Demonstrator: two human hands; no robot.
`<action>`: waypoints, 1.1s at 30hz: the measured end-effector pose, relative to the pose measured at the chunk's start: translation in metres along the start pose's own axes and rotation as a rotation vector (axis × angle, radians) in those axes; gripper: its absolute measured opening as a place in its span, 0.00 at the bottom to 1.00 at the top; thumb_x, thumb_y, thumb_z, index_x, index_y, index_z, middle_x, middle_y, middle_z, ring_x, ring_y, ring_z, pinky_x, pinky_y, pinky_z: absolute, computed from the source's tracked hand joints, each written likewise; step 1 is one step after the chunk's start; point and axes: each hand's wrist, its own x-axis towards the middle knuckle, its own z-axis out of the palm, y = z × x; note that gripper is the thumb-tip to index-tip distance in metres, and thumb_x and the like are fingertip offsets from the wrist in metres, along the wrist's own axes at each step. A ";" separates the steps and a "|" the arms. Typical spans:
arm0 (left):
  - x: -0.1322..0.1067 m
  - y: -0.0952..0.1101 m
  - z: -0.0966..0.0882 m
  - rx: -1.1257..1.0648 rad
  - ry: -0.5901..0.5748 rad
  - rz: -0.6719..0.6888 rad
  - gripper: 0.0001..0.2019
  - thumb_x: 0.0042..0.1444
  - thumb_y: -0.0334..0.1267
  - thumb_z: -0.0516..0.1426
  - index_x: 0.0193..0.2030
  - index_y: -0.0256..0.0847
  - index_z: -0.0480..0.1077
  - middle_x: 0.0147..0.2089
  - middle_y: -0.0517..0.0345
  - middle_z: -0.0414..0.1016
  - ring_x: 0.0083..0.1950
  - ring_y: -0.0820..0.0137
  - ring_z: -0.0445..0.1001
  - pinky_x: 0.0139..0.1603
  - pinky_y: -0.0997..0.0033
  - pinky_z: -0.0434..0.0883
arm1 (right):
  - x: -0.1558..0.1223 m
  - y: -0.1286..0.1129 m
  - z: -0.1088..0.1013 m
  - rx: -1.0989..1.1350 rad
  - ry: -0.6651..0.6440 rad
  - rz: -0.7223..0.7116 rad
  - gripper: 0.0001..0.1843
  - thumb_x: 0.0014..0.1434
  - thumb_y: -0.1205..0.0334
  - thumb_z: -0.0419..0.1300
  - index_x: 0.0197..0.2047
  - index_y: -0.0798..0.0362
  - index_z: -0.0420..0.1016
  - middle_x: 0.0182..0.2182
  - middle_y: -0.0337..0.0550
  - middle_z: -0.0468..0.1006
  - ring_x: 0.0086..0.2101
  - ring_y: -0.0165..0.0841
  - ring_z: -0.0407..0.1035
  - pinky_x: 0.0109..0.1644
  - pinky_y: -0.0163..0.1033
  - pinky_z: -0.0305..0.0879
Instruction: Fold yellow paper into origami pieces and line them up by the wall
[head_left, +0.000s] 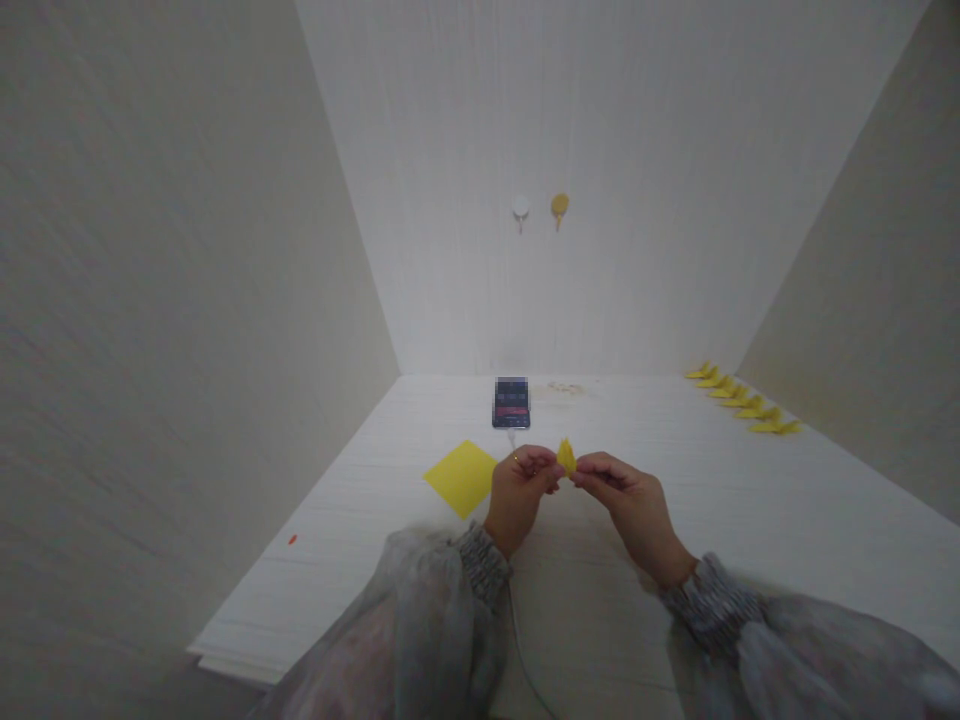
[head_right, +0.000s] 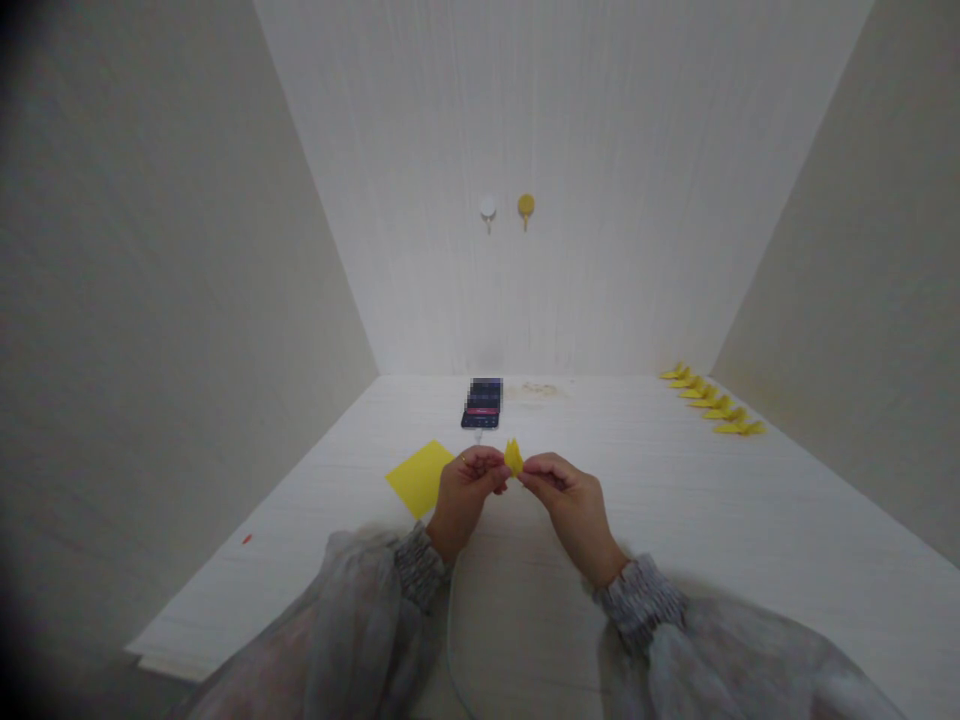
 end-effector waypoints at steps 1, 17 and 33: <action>0.000 0.001 0.000 -0.023 -0.002 -0.006 0.11 0.39 0.34 0.60 0.32 0.36 0.65 0.21 0.64 0.68 0.20 0.79 0.65 0.23 0.78 0.63 | 0.000 0.000 0.000 0.011 -0.002 0.010 0.06 0.44 0.59 0.61 0.27 0.52 0.72 0.27 0.39 0.73 0.29 0.31 0.66 0.34 0.36 0.64; -0.001 0.005 -0.001 -0.094 -0.161 -0.170 0.09 0.38 0.36 0.61 0.27 0.35 0.70 0.22 0.61 0.69 0.22 0.79 0.62 0.25 0.78 0.59 | 0.001 -0.001 0.001 0.090 -0.038 0.005 0.06 0.42 0.60 0.63 0.21 0.53 0.72 0.22 0.37 0.71 0.26 0.29 0.65 0.31 0.35 0.63; 0.001 0.000 -0.005 0.016 -0.175 -0.133 0.09 0.37 0.39 0.61 0.24 0.35 0.69 0.18 0.63 0.65 0.20 0.80 0.59 0.23 0.78 0.57 | 0.004 -0.006 -0.003 -0.037 -0.142 -0.105 0.06 0.48 0.60 0.59 0.28 0.53 0.71 0.27 0.41 0.71 0.31 0.31 0.65 0.36 0.37 0.63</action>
